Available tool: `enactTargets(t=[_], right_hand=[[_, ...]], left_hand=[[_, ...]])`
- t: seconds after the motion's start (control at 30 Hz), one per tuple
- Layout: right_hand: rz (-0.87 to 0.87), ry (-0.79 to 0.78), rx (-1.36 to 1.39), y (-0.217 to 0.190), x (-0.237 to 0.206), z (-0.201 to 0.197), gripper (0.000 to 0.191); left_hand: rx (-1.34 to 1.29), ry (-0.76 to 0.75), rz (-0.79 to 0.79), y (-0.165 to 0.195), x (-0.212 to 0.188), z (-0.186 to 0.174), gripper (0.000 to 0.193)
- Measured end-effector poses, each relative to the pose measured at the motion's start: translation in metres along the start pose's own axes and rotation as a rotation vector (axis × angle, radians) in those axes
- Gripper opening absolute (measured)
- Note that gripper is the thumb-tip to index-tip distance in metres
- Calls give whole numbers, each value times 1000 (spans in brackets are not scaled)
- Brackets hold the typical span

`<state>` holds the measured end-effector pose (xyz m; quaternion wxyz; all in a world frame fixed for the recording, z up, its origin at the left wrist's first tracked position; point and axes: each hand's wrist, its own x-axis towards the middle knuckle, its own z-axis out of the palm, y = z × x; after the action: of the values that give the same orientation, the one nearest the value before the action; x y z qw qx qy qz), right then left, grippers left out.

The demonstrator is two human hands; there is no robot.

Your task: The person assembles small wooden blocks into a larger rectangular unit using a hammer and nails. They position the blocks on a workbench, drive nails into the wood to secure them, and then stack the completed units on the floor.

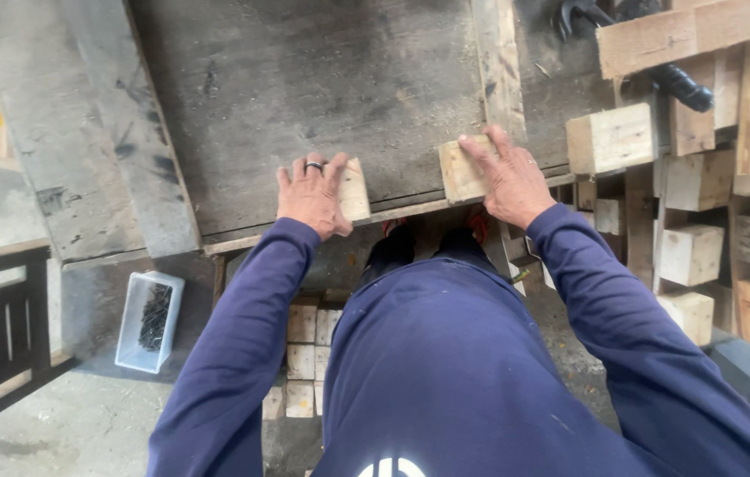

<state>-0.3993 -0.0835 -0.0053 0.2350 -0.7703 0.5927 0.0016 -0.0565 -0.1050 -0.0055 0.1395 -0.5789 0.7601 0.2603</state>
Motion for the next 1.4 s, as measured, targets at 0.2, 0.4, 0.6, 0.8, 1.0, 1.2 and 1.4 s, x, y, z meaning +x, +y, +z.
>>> enactTargets(t=[0.2,0.4,0.6,0.8,1.0,1.2,1.4], right_hand=[[69,-5,-68,-3,2,14,101],[-65,145,-131,4,-8,21,111],[117,304,304,-2,-47,17,101],[416,589,833,66,-84,9,66],[426,841,1150,193,-85,-24,57],[578,839,1304,282,-86,-62,56],[605,930,1501,355,-91,-95,58]], left_hand=[[-2,33,-22,3,1,-1,121],[57,63,24,23,-6,-12,147],[-187,213,336,139,11,-9,134],[-754,125,492,251,76,21,103],[-1631,-211,15,361,205,21,90],[-1718,-182,-329,426,289,6,76],[-1732,-7,-272,443,296,13,48]])
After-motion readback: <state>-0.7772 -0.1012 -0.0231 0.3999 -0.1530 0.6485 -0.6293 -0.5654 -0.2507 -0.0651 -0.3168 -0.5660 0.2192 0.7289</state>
